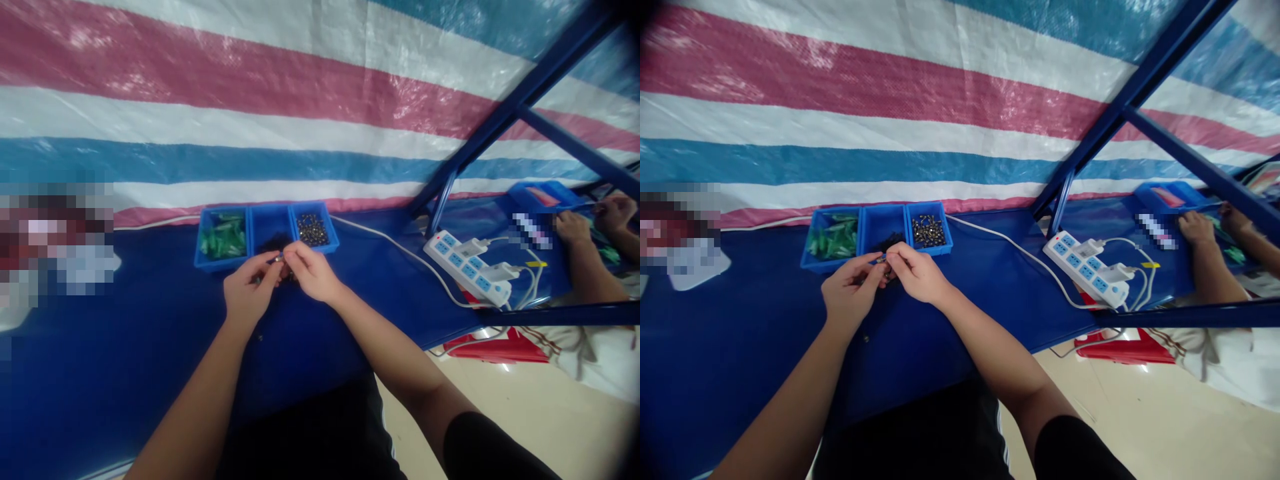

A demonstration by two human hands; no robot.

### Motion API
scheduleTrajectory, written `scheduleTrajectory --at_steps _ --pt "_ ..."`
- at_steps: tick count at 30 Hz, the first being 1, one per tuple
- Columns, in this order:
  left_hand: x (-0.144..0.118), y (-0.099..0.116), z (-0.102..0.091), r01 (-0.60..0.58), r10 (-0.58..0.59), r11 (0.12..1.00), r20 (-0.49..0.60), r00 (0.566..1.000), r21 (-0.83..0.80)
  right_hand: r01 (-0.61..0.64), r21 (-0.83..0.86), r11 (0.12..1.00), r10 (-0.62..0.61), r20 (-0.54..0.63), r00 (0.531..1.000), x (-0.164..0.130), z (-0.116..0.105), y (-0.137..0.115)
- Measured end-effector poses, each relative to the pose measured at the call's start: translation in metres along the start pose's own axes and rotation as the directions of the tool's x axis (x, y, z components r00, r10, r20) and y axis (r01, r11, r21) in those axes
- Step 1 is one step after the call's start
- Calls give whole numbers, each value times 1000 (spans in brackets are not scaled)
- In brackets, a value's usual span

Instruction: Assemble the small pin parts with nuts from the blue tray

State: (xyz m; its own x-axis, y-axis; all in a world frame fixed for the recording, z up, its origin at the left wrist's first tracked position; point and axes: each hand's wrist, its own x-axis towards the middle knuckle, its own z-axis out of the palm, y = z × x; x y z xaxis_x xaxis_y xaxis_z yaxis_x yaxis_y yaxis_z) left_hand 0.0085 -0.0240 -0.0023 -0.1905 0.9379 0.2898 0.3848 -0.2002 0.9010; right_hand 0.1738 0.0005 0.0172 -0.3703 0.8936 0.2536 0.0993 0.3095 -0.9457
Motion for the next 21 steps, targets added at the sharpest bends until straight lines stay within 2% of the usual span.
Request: scheduleTrajectory --at_steps 13,21 --pt "-1 0 -1 19 -19 1000 6 1000 7 -47 31 998 45 52 998 1 0 -1" --pt "0 11 0 32 -32 999 -39 999 2 -14 -24 1000 14 -10 1000 0 3 5"
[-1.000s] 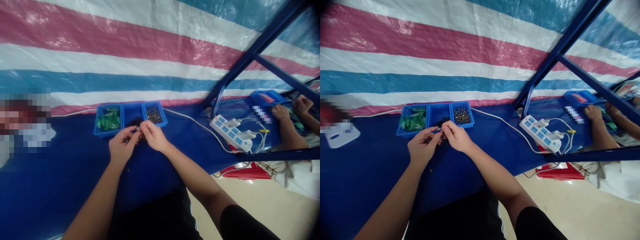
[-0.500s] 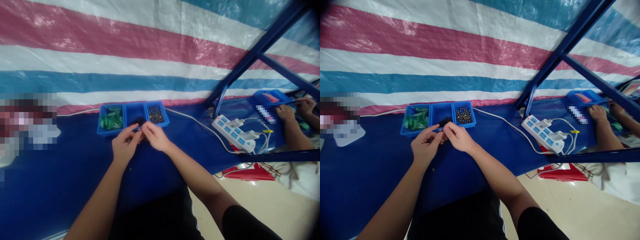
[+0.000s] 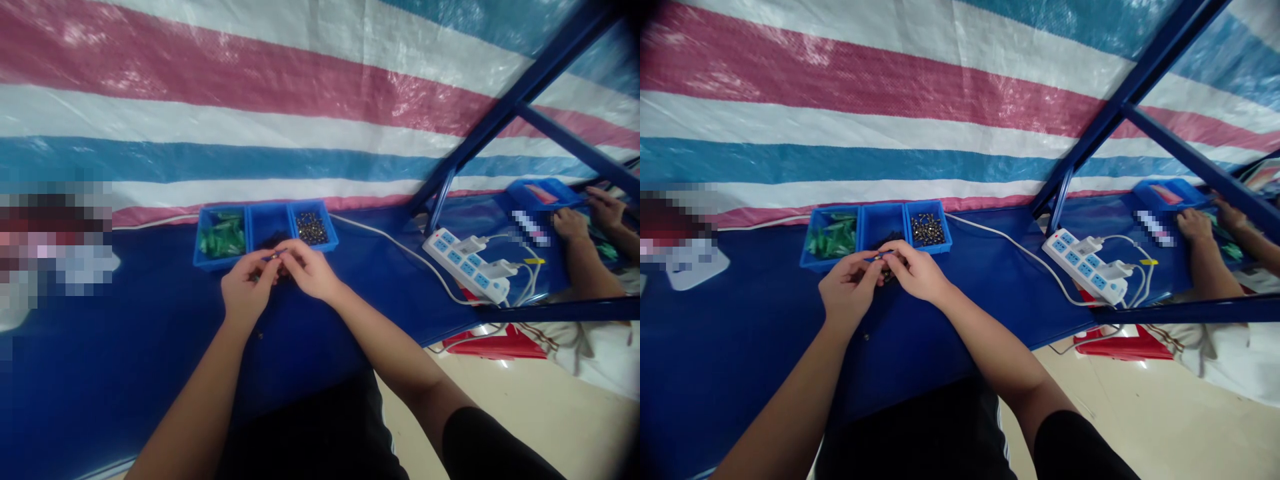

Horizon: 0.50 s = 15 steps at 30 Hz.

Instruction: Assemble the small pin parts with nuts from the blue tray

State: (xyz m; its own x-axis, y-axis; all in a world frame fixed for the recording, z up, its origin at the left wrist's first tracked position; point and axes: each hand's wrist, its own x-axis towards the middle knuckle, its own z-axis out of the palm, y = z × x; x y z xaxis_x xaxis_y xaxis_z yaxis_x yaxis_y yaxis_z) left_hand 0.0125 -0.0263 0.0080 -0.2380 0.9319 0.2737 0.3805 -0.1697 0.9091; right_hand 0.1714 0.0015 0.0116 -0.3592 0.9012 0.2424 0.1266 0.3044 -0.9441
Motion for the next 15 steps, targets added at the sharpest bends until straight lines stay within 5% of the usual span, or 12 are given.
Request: scheduleTrajectory --at_steps 10,15 --pt "1 -4 0 6 -8 996 -31 999 -93 94 5 996 -94 -19 995 1 4 0" --pt "2 -3 0 9 -8 994 10 1000 -105 30 -15 999 -31 -71 997 2 5 2"
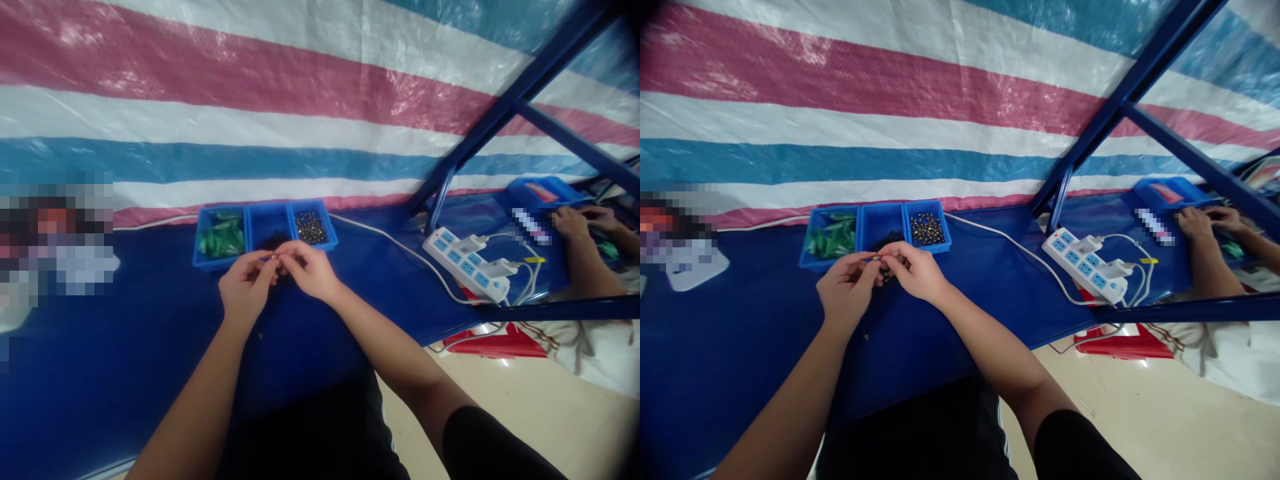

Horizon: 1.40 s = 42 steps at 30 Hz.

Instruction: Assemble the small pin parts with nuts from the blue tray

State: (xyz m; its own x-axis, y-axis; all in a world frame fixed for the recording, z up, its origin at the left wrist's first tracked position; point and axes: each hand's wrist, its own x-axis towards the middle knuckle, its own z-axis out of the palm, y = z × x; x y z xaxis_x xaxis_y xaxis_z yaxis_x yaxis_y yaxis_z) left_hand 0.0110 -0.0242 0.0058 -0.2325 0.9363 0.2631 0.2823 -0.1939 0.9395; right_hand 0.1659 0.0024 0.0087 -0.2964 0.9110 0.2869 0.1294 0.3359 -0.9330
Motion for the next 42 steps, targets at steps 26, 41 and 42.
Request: scheduleTrajectory --at_steps 26,41,42 --pt "-1 -9 -1 -60 53 987 56 997 147 95 11 995 -94 -54 994 1 -10 -6" --pt "0 -12 0 6 -7 1000 28 1000 18 57 118 991 -52 -48 998 -1 -7 -8" --pt "0 -13 0 4 -4 1000 25 1000 13 55 136 989 -49 -50 998 -1 -7 -9"
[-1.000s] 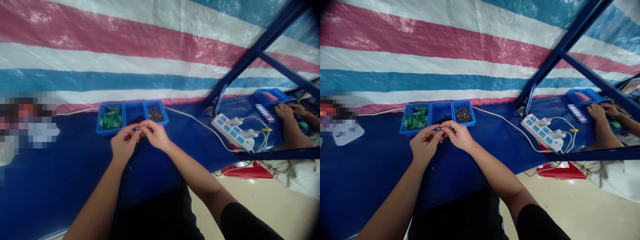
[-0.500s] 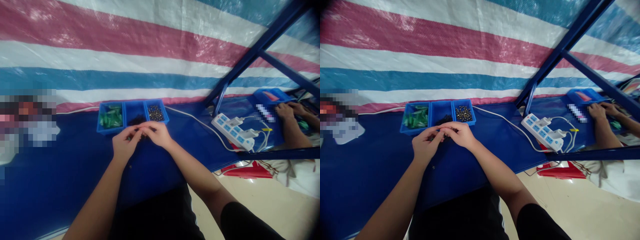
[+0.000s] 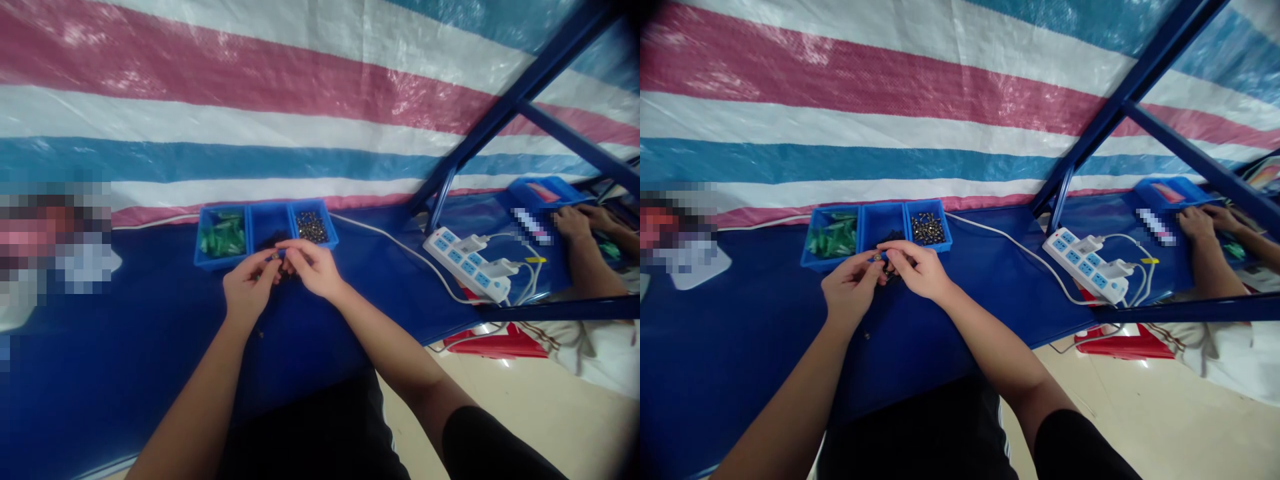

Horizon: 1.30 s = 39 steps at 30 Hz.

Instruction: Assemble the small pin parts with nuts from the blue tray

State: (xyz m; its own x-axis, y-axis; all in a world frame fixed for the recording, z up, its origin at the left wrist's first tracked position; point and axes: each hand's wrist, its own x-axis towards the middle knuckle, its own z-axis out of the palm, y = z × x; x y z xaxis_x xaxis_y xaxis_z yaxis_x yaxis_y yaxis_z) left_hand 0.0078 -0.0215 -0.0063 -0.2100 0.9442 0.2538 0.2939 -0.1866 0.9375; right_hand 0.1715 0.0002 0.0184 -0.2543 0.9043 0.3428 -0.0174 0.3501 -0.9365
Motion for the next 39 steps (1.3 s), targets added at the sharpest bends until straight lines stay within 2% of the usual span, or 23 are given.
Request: scheduleTrajectory --at_steps 5,7,10,15,20,25,28,32,39 --pt "0 1 0 -22 22 1000 -1 1000 8 -150 171 974 150 11 989 3 4 2" --pt "0 4 -1 -35 35 998 10 999 44 -225 203 953 223 34 974 5 5 5" --pt "0 11 -1 -51 49 994 18 999 97 -281 243 929 270 76 960 6 5 9" --pt "-1 18 0 -58 60 991 -10 998 118 -289 294 911 280 71 957 8 5 7" --pt "-2 11 0 -90 102 985 -77 992 144 -307 278 910 310 33 950 8 6 10" --pt "-2 10 -1 -117 135 974 -84 987 196 -302 251 920 306 24 952 8 5 9" --pt "-2 12 0 -99 114 981 -86 990 168 -273 238 932 278 9 960 8 2 5" --pt "-2 11 -2 -81 88 989 -46 995 126 -245 213 946 248 12 969 9 -2 2" --pt "0 5 -4 -85 86 991 0 996 101 -297 192 936 291 57 955 10 -6 5"
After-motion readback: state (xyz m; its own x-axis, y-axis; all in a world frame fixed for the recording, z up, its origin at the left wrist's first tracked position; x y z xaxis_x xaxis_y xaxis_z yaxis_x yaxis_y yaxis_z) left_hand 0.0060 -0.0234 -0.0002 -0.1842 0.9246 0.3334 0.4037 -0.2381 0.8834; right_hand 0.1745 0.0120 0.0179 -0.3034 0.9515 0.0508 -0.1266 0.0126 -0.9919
